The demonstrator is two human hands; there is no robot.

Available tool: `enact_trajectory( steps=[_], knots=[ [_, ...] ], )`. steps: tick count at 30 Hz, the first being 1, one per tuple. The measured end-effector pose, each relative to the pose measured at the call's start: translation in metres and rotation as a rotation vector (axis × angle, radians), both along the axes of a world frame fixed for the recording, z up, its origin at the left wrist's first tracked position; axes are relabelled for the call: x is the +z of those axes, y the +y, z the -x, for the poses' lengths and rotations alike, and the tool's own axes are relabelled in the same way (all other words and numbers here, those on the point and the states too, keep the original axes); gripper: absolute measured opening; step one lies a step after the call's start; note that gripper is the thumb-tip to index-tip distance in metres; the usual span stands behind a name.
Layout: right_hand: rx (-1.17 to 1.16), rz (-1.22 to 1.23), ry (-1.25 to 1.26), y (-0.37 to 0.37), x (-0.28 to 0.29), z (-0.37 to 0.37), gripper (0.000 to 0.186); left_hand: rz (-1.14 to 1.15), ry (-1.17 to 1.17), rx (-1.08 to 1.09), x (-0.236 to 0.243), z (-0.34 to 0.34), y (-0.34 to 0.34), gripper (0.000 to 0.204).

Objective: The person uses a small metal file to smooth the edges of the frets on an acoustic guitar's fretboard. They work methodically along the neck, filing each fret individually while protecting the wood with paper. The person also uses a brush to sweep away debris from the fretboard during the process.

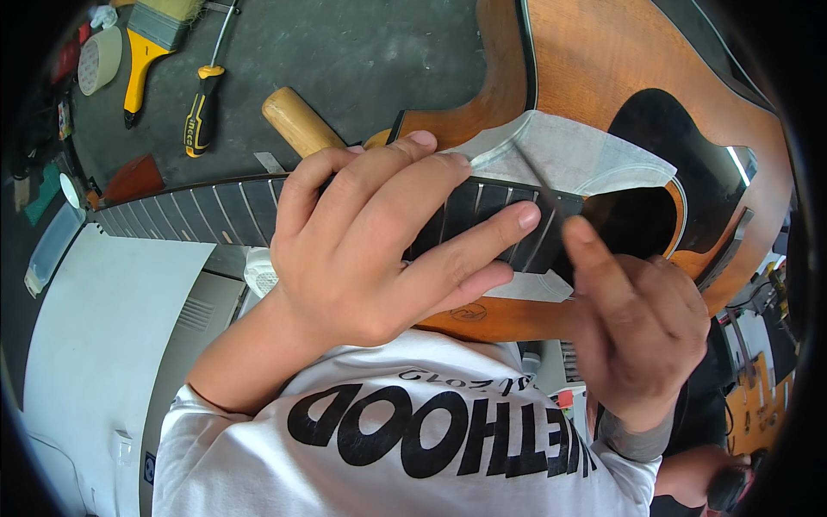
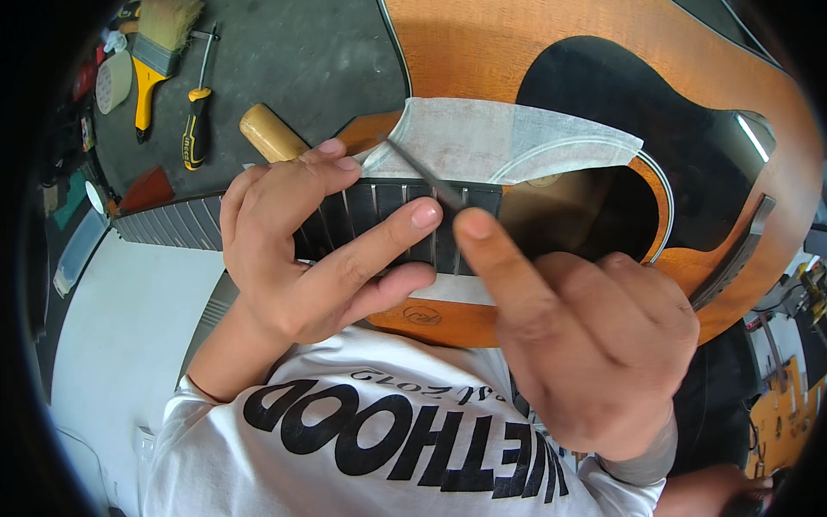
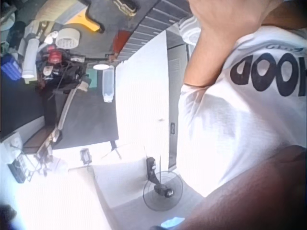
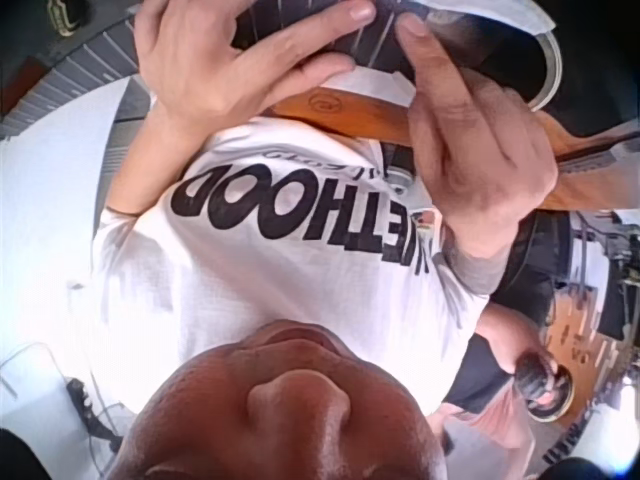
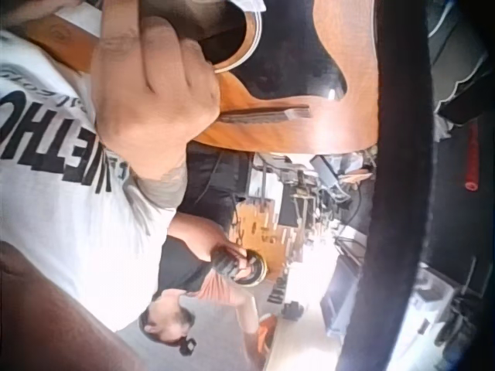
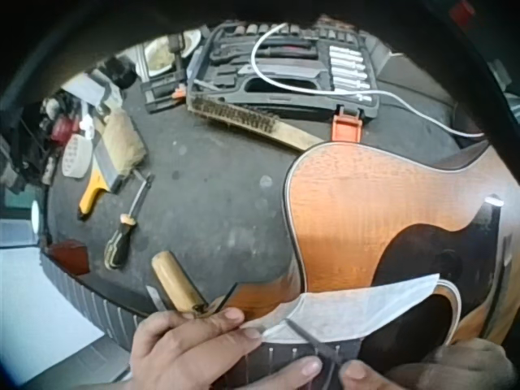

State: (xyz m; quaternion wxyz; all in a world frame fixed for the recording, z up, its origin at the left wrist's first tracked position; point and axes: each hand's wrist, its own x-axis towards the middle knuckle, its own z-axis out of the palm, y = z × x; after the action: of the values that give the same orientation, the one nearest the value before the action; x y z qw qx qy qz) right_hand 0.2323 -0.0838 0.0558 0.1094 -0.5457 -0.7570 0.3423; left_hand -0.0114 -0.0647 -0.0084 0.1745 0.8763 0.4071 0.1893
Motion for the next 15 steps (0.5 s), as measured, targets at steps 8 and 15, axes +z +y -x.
enact_trajectory(
  steps=[8,15],
  knots=[
    [-0.433,0.292,0.377,-0.05,-0.006,-0.001,0.039,-0.024,-0.014,-0.027,-0.002,0.003,0.001,0.048],
    [-0.411,0.204,0.298,-0.053,-0.011,0.015,0.039,-0.043,-0.053,-0.042,-0.007,0.002,0.002,0.048]
  ],
)
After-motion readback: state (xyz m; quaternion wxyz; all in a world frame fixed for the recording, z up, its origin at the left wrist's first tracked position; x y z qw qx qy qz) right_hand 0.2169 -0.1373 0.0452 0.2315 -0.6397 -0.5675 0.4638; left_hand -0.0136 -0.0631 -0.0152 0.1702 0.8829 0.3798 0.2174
